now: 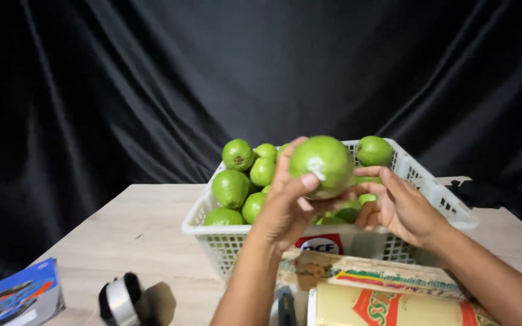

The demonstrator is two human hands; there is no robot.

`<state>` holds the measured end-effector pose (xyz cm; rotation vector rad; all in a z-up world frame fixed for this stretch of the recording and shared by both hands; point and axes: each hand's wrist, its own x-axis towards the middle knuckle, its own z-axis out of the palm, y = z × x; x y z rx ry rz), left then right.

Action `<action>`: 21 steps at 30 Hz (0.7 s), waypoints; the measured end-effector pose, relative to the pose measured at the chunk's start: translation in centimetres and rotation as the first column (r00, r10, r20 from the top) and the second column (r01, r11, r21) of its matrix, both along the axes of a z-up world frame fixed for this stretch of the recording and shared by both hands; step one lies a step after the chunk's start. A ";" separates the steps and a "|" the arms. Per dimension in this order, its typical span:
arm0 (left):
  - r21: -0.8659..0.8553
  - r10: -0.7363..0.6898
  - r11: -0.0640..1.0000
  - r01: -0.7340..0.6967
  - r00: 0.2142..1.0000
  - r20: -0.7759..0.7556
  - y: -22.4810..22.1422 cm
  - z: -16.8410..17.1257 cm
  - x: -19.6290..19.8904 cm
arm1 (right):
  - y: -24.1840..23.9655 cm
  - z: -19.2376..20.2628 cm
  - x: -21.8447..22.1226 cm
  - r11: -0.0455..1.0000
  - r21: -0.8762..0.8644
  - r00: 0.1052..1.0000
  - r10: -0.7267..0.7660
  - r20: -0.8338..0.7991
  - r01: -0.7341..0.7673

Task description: The person is wrapping individual guavas in plastic film and placing them into a plastic crate.

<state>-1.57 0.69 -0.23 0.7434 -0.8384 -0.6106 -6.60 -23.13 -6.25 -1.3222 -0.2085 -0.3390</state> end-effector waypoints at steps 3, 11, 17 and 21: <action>-0.096 0.156 0.982 -0.162 0.986 -0.064 3.9 0.9 -0.8 | 0.8 0.4 0.3 0.998 -0.046 0.999 -0.036 0.002 0.036; -0.330 0.686 0.532 -0.779 0.626 -0.371 19.9 -2.0 4.3 | 16.3 6.7 -4.8 0.877 -0.442 0.981 -0.187 0.047 0.188; -0.194 0.772 0.145 -0.970 0.234 -0.592 26.6 -6.6 8.2 | 35.5 3.6 -5.9 0.867 -0.414 0.905 0.092 -0.414 -0.277; -0.123 0.772 0.155 -0.980 0.197 -0.604 27.9 -9.6 8.9 | 40.7 -4.6 1.8 0.851 -0.518 0.935 -0.110 -0.338 -0.088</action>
